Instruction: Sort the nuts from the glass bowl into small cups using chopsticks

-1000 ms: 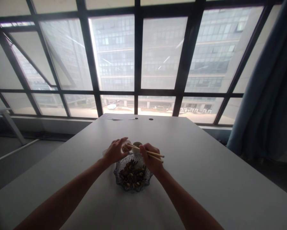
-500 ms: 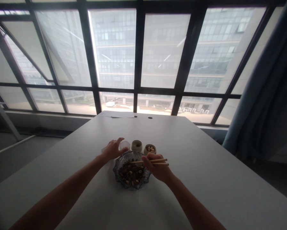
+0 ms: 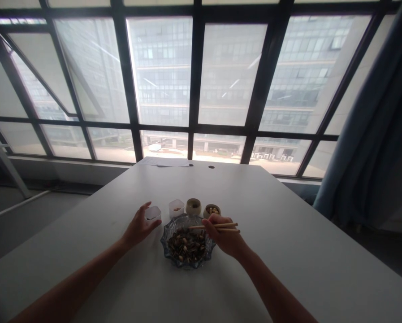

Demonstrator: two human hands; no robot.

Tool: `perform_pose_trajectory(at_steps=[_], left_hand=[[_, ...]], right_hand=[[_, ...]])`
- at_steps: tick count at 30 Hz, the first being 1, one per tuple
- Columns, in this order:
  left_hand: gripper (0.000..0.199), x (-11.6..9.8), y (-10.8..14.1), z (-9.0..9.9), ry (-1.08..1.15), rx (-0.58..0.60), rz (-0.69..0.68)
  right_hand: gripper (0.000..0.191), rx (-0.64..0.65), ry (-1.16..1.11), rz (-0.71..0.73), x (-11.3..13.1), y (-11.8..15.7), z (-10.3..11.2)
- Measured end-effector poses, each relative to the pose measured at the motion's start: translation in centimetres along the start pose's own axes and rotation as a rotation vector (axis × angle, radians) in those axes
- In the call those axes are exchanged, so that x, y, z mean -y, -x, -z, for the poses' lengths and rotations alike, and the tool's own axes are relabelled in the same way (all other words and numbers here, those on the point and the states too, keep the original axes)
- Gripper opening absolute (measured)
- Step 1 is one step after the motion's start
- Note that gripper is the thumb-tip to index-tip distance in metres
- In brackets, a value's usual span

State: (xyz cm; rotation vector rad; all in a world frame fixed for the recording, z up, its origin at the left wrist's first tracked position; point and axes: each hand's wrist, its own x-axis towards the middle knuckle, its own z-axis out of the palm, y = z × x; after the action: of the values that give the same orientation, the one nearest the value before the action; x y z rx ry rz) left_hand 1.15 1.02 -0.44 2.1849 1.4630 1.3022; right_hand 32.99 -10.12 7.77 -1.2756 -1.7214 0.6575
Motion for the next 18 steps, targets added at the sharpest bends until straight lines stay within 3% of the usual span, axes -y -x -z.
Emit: perform_pose_trajectory(at_steps=[3, 8, 13, 16, 18], left_hand=[[0.088, -0.1, 0.1, -0.1, 0.108, 0.048, 0.091], [0.095, -1.0, 0.0, 0.5, 0.176, 0.136, 0.194], [0.09, -1.5, 0.1, 1.0, 0.177, 0.159, 0.232], [0.088, -1.5, 0.1, 1.0, 0.179, 0.151, 0.232], [0.087, -1.6, 0.1, 1.0, 0.181, 0.148, 0.235]], right_hand=[[0.052, 0.048, -0.049, -0.032, 0.2, 0.0, -0.2], [0.048, -0.07, -0.092, -0.03, 0.7, -0.5, -0.7], [0.051, 0.057, -0.097, -0.022, 0.5, -0.2, -1.5], [0.054, 0.11, -0.157, -0.07, 0.5, 0.1, -0.6], [0.053, 0.075, -0.158, -0.081, 0.6, 0.0, 0.2]])
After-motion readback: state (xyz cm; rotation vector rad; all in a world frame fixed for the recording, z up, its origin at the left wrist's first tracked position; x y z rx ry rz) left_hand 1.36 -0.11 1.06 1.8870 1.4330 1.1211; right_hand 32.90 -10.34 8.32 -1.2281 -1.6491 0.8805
